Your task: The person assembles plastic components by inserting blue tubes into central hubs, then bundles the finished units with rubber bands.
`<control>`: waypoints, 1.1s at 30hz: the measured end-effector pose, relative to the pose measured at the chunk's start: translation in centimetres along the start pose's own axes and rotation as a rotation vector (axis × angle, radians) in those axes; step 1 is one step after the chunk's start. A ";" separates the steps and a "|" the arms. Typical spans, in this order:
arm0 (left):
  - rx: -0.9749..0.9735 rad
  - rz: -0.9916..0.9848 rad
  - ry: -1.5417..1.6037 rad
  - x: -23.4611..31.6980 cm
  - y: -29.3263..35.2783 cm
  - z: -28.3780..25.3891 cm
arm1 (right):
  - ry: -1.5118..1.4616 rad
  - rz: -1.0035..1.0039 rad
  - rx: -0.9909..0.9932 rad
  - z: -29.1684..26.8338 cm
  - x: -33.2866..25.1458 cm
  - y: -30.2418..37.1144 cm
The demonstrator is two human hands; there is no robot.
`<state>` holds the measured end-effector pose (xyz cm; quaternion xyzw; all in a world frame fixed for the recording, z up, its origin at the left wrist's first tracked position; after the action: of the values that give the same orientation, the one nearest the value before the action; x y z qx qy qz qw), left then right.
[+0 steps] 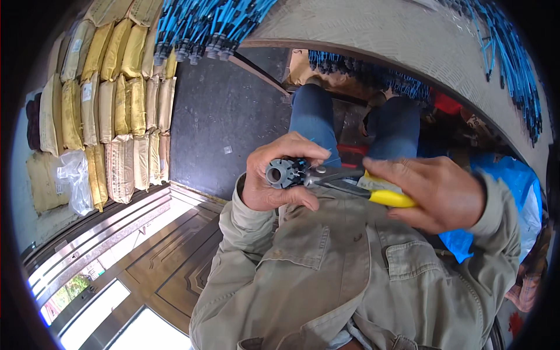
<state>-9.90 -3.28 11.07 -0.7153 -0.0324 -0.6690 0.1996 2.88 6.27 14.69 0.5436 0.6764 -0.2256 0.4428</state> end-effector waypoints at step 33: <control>0.062 0.016 -0.026 0.3 -0.8 1.4 | 0.702 -0.030 0.408 -2.8 -2.3 0.4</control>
<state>-8.83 -2.16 11.53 -0.7176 -0.0500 -0.6567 0.2265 2.27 7.33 18.13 0.6544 0.7356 -0.1626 0.0647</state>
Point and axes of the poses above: each hand's wrist, its own y-axis away from the middle knuckle, its own z-axis out of the palm, x = y × z, the point moved 9 cm from there along -y, towards the middle knuckle, and after that the axes turned 9 degrees about -y, right-handed, at the moved point
